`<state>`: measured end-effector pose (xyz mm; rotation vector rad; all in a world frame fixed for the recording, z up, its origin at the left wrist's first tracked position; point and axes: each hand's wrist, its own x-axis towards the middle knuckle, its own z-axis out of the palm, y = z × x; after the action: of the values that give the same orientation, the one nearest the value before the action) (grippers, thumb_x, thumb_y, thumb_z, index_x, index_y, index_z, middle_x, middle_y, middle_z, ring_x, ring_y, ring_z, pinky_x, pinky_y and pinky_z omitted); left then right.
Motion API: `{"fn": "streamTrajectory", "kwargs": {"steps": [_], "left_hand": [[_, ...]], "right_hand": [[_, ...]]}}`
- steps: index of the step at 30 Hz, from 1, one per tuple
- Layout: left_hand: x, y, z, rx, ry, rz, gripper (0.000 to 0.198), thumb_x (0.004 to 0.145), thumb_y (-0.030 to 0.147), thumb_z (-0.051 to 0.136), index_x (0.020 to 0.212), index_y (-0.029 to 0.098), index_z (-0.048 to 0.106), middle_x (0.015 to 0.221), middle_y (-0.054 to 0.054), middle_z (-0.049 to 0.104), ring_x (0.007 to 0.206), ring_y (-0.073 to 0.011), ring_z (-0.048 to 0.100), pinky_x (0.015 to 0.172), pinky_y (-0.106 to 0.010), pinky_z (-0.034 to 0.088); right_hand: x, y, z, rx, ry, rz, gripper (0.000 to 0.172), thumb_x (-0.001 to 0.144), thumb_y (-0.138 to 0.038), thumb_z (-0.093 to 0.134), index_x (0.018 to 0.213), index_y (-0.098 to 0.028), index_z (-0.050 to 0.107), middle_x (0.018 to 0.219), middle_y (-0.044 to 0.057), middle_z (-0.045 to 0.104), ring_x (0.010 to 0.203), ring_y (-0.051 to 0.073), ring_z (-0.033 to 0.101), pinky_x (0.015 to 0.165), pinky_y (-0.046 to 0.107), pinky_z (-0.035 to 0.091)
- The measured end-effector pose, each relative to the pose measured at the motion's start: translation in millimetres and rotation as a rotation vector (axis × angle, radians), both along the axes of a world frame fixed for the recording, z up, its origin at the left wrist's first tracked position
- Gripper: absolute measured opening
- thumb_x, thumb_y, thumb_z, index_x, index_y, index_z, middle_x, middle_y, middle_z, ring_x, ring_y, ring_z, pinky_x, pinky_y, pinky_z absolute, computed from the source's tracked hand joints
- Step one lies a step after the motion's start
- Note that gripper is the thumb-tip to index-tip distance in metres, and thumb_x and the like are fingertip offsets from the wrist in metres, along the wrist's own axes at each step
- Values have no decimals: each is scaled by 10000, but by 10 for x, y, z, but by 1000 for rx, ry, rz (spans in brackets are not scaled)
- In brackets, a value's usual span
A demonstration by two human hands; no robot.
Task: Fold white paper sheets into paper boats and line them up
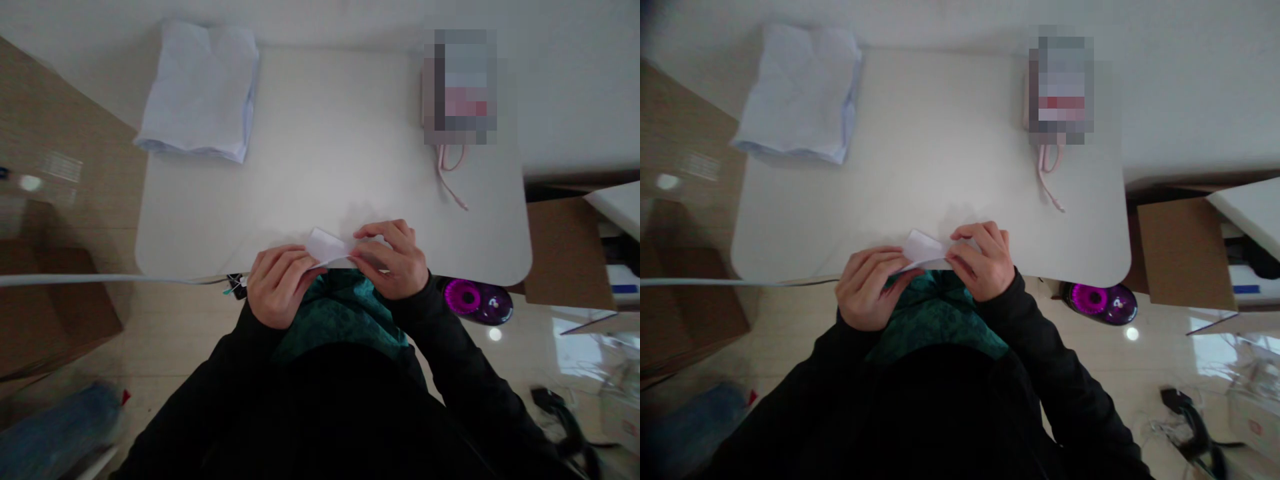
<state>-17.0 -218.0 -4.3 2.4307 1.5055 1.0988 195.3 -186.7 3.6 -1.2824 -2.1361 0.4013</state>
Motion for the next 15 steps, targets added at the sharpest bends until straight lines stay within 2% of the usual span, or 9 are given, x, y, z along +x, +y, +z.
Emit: {"fn": "streamTrajectory", "kwargs": {"steps": [2, 4, 6, 8, 11, 13, 15], "left_hand": [[-52, -51, -9, 34, 44, -56, 75, 826, 184, 642, 896, 192, 668, 943, -49, 736, 991, -208, 670, 820, -337, 506], [-90, -92, 0, 59, 82, -82, 106, 818, 153, 641, 908, 195, 679, 1004, -46, 734, 1019, -210, 670, 817, -335, 503], [-106, -100, 18, 78, 115, -81, 125, 812, 131, 643, 906, 202, 686, 1016, -34, 735, 1005, -203, 676, 796, -330, 502], [-97, -67, 31, 88, 146, -58, 158, 809, 121, 644, 925, 218, 691, 1011, -18, 737, 970, -196, 683, 781, -338, 493], [-53, 38, 27, 105, 148, 10, 215, 825, 130, 629, 1000, 241, 686, 1005, -6, 739, 906, -186, 675, 779, -358, 473], [-21, 102, 23, 97, 119, 22, 204, 844, 127, 601, 1005, 226, 680, 1010, -12, 738, 894, -179, 660, 775, -353, 473], [-5, 130, 32, 66, 115, -14, 189, 853, 117, 584, 996, 199, 675, 1053, -25, 727, 905, -180, 649, 756, -342, 482]], "right_hand": [[25, -25, -4, -23, 7, 36, 158, 828, -265, 600, 724, -221, 711, 989, 54, 668, 891, 196, 552, 763, 355, 389], [32, -72, -6, -19, 9, 58, 139, 807, -319, 640, 744, -230, 726, 1035, 59, 658, 912, 204, 557, 770, 359, 391], [14, -113, -10, 8, -2, 86, 150, 782, -382, 672, 807, -251, 741, 1094, 62, 641, 943, 215, 552, 780, 366, 391], [-24, -119, -18, 39, -8, 89, 135, 812, -356, 644, 844, -272, 745, 1105, 58, 634, 948, 208, 545, 786, 367, 390], [-83, -36, -37, 66, 21, 75, 175, 848, -299, 599, 752, -261, 740, 1002, 52, 648, 851, 178, 523, 751, 355, 406], [-94, 52, -50, 74, 64, 155, 178, 826, -336, 630, 719, -235, 730, 896, 53, 651, 754, 157, 500, 686, 331, 430], [-76, 115, -55, 81, 126, 252, 166, 836, -298, 622, 739, -211, 724, 815, 52, 646, 700, 137, 500, 621, 296, 449]]}}
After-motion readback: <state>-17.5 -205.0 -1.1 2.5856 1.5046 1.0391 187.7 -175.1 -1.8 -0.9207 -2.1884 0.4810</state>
